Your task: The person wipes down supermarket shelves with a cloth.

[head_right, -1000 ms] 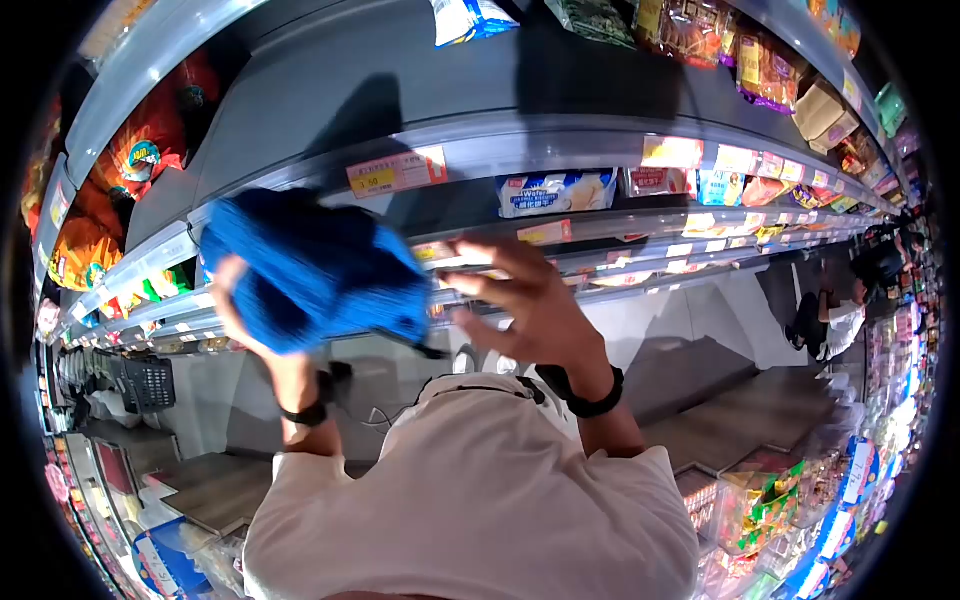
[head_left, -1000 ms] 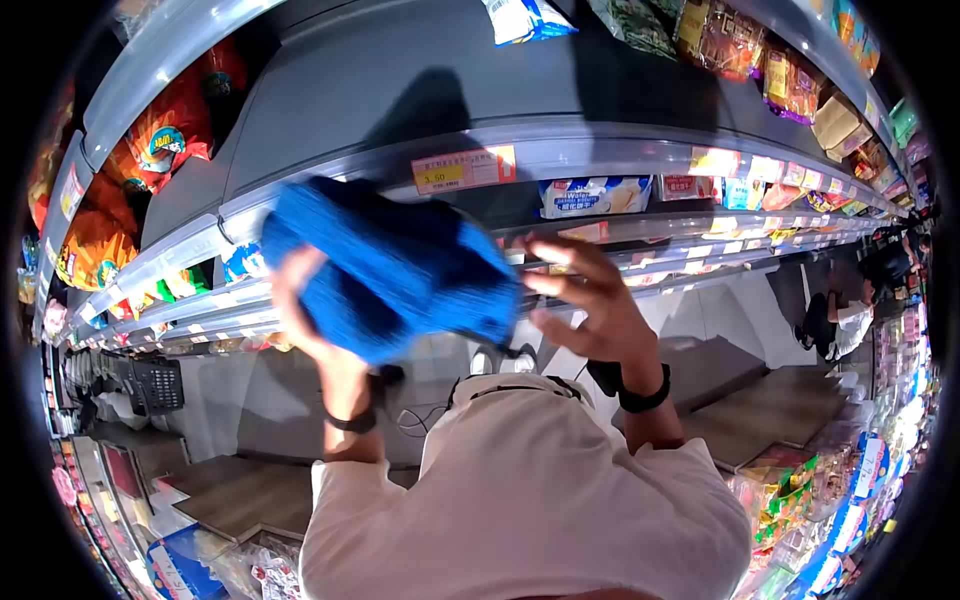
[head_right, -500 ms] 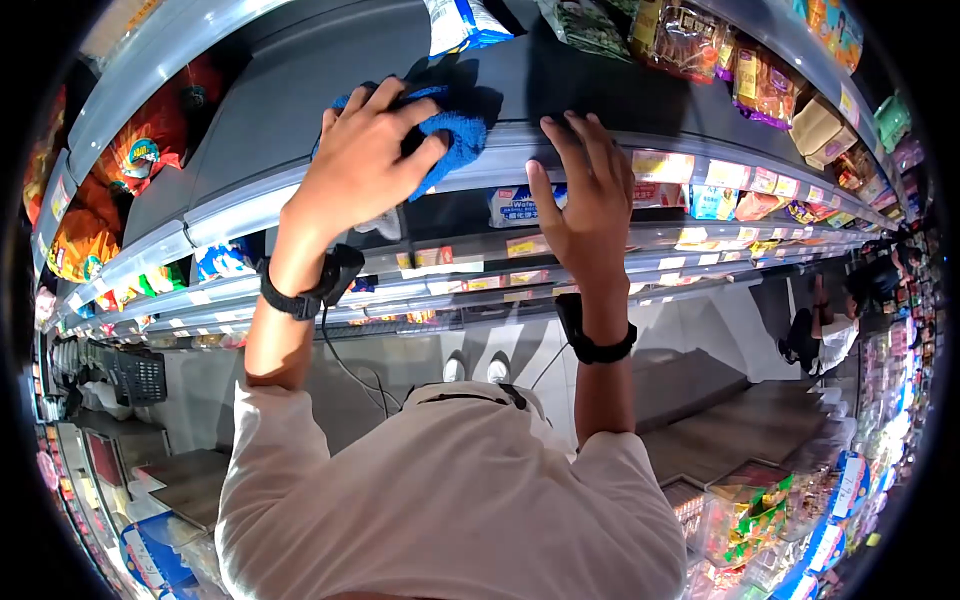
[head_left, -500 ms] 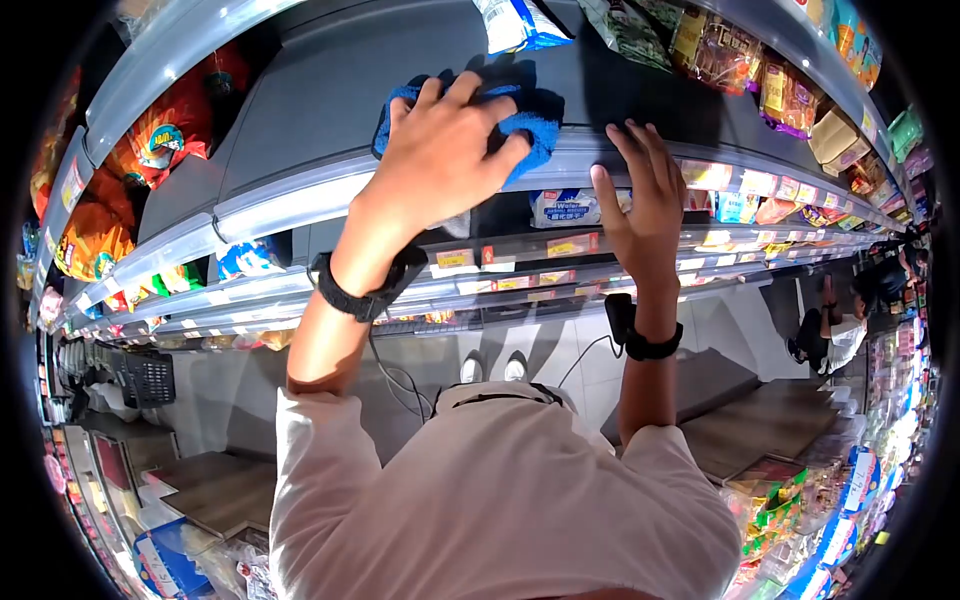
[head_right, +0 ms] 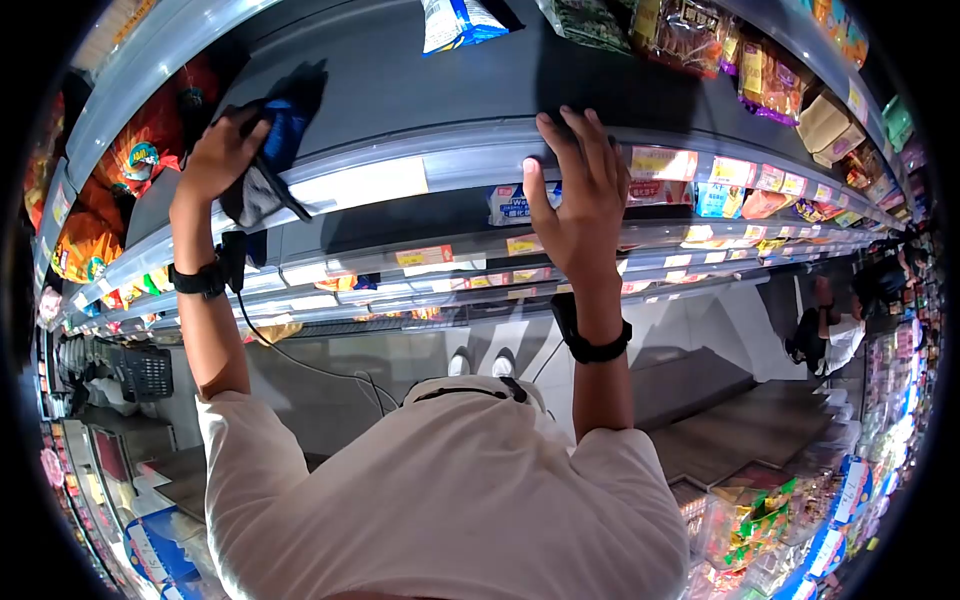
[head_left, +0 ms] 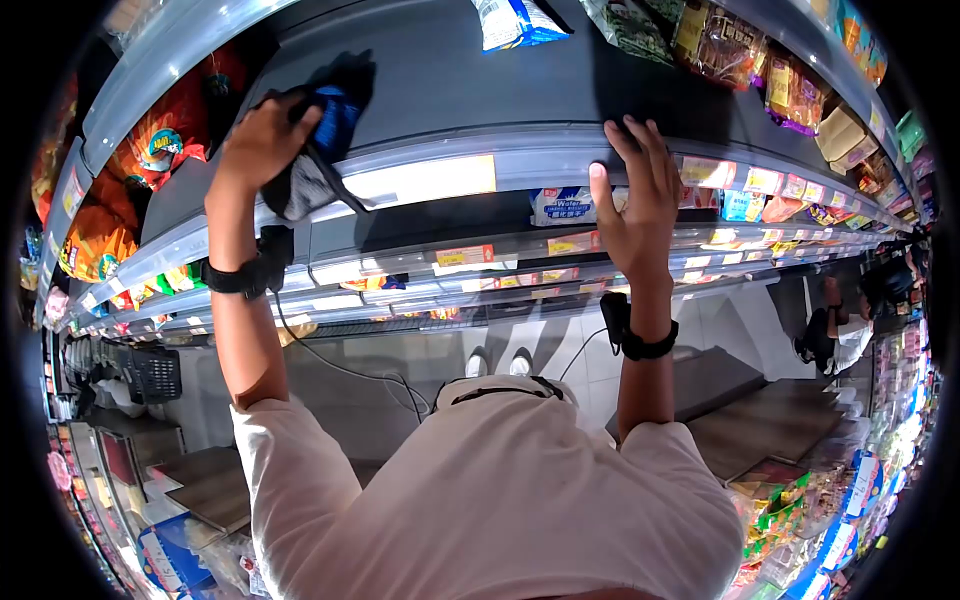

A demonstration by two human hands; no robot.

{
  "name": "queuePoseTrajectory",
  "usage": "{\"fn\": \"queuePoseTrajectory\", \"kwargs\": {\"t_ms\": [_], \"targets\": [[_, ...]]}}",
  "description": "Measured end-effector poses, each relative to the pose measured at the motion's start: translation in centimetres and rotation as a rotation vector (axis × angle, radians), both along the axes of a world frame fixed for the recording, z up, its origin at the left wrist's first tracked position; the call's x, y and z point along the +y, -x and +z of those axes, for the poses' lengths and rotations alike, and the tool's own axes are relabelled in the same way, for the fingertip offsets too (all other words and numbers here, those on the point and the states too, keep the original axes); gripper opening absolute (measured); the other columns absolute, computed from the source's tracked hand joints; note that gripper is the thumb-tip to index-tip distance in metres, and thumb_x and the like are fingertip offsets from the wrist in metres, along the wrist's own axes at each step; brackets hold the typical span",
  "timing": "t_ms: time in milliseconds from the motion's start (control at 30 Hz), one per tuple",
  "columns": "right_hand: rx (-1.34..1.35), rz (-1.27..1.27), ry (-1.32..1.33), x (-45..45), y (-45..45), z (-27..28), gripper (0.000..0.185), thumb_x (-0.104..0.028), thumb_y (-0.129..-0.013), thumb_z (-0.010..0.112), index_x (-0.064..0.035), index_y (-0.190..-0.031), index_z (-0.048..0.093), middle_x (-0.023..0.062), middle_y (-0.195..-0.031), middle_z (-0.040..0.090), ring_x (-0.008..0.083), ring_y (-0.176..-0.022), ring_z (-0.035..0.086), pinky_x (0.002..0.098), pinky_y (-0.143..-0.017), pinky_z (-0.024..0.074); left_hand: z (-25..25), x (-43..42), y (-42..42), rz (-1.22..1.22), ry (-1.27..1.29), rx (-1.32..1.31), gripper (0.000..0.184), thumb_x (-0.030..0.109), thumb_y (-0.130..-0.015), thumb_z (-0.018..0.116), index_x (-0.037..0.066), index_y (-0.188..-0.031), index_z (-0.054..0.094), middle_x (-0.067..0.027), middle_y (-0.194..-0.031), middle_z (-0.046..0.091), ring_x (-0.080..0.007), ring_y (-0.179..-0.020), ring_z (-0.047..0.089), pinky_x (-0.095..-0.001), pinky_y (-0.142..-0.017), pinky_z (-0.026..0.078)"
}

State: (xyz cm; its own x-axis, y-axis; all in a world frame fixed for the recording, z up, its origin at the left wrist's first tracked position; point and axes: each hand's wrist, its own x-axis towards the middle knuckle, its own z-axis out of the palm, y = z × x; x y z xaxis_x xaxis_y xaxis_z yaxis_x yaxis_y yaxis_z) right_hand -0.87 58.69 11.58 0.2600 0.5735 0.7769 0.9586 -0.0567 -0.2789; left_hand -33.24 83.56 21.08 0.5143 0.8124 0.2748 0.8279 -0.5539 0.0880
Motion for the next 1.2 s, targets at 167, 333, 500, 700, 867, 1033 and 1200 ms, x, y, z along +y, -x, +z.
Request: {"fn": "queuePoseTrajectory", "kwargs": {"t_ms": [167, 333, 500, 700, 867, 1033, 1200], "targets": [[0.01, 0.035, -0.034, 0.3, -0.3, -0.8, 0.04, -0.022, -0.091, 0.062, -0.0168, -0.131, 0.061, 0.0071, -0.141, 0.053, 0.0305, -0.138, 0.044, 0.0535, -0.115, 0.0268, -0.3, 0.0, 0.7, 0.163, -0.262, -0.027, 0.047, 0.047, -0.092, 0.061, 0.012, -0.123, 0.068, -0.0234, -0.11, 0.068, -0.0432, -0.105, 0.063, -0.0473, -0.093, 0.05], [0.001, 0.082, -0.068, 0.7, -0.8, -1.9, 0.039, -0.029, -0.097, 0.056, -0.0164, -0.134, 0.06, 0.008, -0.147, 0.049, 0.0296, -0.142, 0.038, 0.0557, -0.117, 0.0163, 0.5, -9.1, 0.8, -0.158, -0.492, -0.73, 0.039, 0.038, -0.09, 0.069, 0.0, -0.099, 0.066, -0.0197, -0.111, 0.065, -0.0333, -0.098, 0.065, -0.0374, -0.084, 0.052], [-0.11, 0.006, -0.061, 0.5, -0.8, -2.0, 0.037, -0.023, -0.097, 0.057, -0.0142, -0.133, 0.06, 0.0099, -0.148, 0.049, 0.0308, -0.139, 0.043, 0.0518, -0.116, 0.0255, -6.8, -17.9, -0.6, -0.614, -0.433, -0.648, 0.017, 0.016, -0.082, 0.072, 0.001, -0.082, 0.064, -0.0205, -0.109, 0.064, -0.0311, -0.095, 0.065, -0.0358, -0.083, 0.052], [-0.099, 0.085, -0.026, 0.4, -0.8, -1.5, 0.042, -0.024, -0.1, 0.052, -0.0119, -0.14, 0.053, 0.012, -0.15, 0.044, 0.0334, -0.145, 0.033, 0.0514, -0.119, 0.0157, -17.6, -13.3, -2.8, -0.175, 0.159, -0.518, 0.023, 0.02, -0.082, 0.074, -0.001, -0.083, 0.068, -0.016, -0.085, 0.063, -0.0342, -0.061, 0.06, -0.0401, -0.059, 0.05], [0.05, 0.034, 0.083, -0.9, 0.4, 0.1, 0.043, -0.023, -0.094, 0.06, -0.0096, -0.134, 0.056, 0.014, -0.146, 0.046, 0.0358, -0.139, 0.037, 0.0544, -0.114, 0.0196, -20.3, -6.6, -1.7, 0.175, 0.057, -0.45, 0.038, 0.038, -0.092, 0.067, 0.001, -0.099, 0.071, -0.0225, -0.08, 0.068, -0.0423, -0.068, 0.066, -0.0473, -0.066, 0.052], [0.02, 0.284, -0.314, -0.7, -1.9, -4.9, 0.035, -0.009, -0.093, 0.06, -0.0118, -0.127, 0.063, 0.0119, -0.144, 0.052, 0.0319, -0.132, 0.051, 0.0444, -0.106, 0.0423, -20.5, -5.5, -4.8, 0.094, 0.089, -0.611, 0.038, 0.035, -0.09, 0.07, 0.003, -0.11, 0.069, -0.0215, -0.084, 0.07, -0.0409, -0.074, 0.067, -0.0467, -0.073, 0.053], [0.054, 0.18, -0.124, -3.6, -0.6, -11.3, 0.034, 0.001, -0.083, 0.064, -0.0078, -0.116, 0.065, 0.0137, -0.126, 0.06, 0.0339, -0.115, 0.061, 0.0424, -0.09, 0.0528, -21.8, -8.6, -9.3, -0.116, 0.294, -0.191, 0.041, 0.04, -0.092, 0.065, 0.013, -0.124, 0.066, -0.0235, -0.123, 0.062, -0.0434, -0.119, 0.057, -0.0509, -0.095, 0.047]]}}
